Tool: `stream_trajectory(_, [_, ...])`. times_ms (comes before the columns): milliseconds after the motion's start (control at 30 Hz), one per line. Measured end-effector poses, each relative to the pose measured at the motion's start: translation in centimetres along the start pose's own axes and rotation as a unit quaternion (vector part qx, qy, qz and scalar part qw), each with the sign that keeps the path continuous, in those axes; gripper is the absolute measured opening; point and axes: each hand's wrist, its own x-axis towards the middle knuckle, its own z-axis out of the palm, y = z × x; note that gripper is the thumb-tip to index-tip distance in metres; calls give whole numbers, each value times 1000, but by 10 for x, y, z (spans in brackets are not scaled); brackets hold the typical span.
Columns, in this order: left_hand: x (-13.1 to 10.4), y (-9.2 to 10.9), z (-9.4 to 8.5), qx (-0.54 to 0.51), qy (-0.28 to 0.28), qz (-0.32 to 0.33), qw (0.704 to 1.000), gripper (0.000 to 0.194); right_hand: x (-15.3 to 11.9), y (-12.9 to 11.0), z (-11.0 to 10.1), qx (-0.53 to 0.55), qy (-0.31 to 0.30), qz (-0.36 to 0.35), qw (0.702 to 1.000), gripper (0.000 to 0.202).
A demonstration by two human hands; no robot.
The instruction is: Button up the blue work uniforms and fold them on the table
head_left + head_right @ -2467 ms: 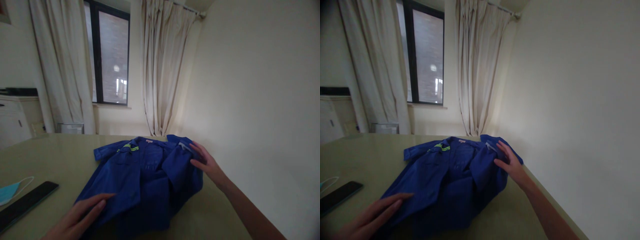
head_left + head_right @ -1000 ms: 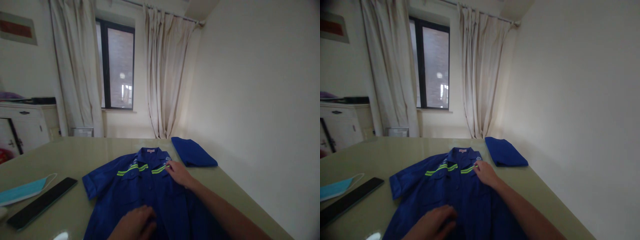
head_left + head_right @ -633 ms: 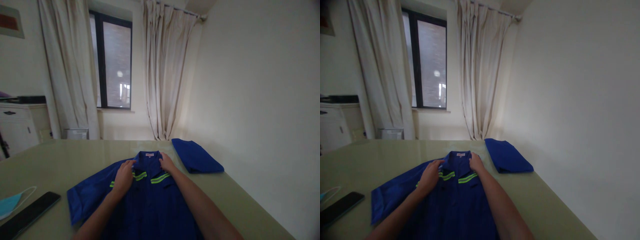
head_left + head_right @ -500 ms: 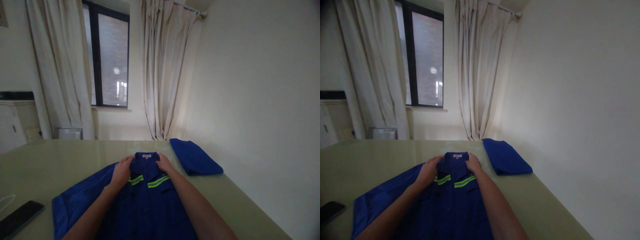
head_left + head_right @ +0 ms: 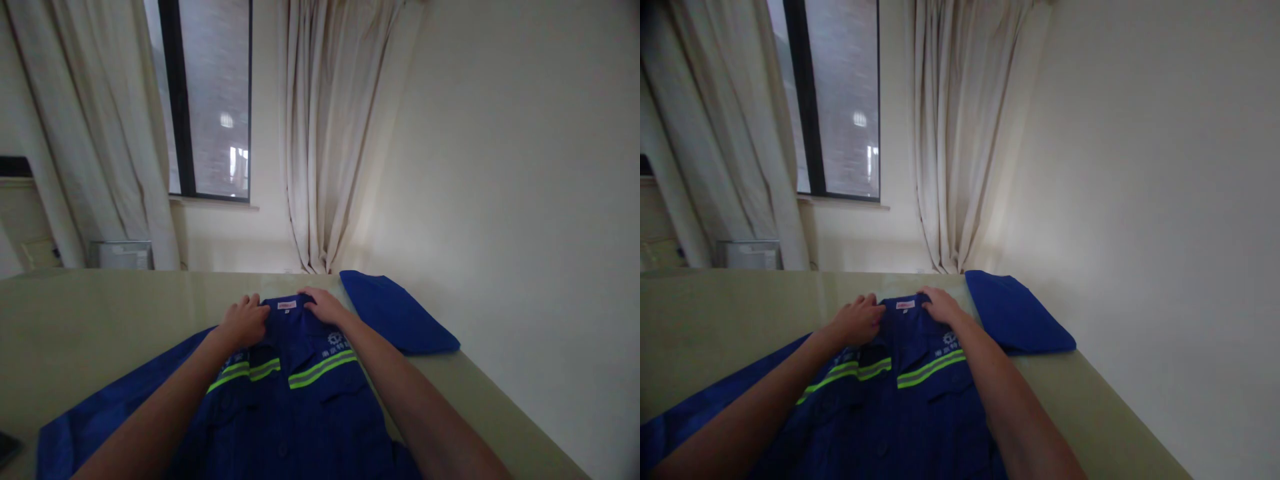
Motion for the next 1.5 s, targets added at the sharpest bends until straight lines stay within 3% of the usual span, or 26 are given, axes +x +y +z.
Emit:
stream_trajectory(100, [11, -6, -1, -30, 9, -1, 1000, 32, 12, -9, -13, -9, 78, 75, 994, 37])
stream_trajectory(233, [15, -15, 4, -58, -32, 51, 996, 38, 15, -11, -12, -21, 125, 141, 982, 33])
stream_trajectory(300, [12, -17, 6, -55, -31, 45, 997, 39, 10, -9, -5, -20, 121, 153, 981, 38])
stream_trajectory(467, [12, -13, 8, -46, 31, -37, 998, 34, -9, -10, 13, -2, 39, 113, 993, 63])
stream_trajectory(600, [15, 4, 14, -62, 52, -60, 995, 47, -27, -30, 10, -27, 44, 93, 994, 47])
stream_trajectory(667, [7, 18, 19, -75, 38, -50, 995, 55, -46, -46, 6, -51, 41, 100, 993, 36])
stream_trajectory(733, [-11, 35, 24, -76, 14, -49, 996, 49, -76, -60, 6, -63, 20, 111, 992, 33])
stream_trajectory(800, [-34, 51, 33, -67, -15, -59, 996, 44, -115, -71, 13, -56, 11, 104, 993, 42])
stream_trajectory(867, [-53, 62, 43, -61, -35, -70, 995, 51, -151, -76, 25, -37, 20, 95, 995, 54])
stream_trajectory(967, [-60, 62, 58, -62, -17, -64, 996, 60, -177, -74, 44, 1, 23, 108, 994, 64])
stream_trajectory(1100, [-36, 50, 55, -51, 28, -36, 998, 56, -149, -63, 57, -11, 23, 134, 991, 69])
stream_trajectory(1200, [-34, 63, 39, -26, 69, -19, 997, 49, -115, -55, 58, -46, 27, 144, 988, 68])
stream_trajectory(1267, [-50, 83, 34, -44, 71, 5, 996, 49, -100, -51, 58, -60, 41, 150, 986, 64])
stream_trajectory(1367, [-88, 106, 42, -85, 66, -13, 994, 49, -91, -47, 55, -78, 77, 162, 981, 52])
stream_trajectory(1433, [-110, 103, 54, -107, 64, -20, 992, 55, -92, -48, 51, -88, 106, 164, 977, 45])
stream_trajectory(1500, [-124, 86, 62, -138, 47, 19, 989, 55, -95, -53, 46, -93, 133, 154, 975, 40])
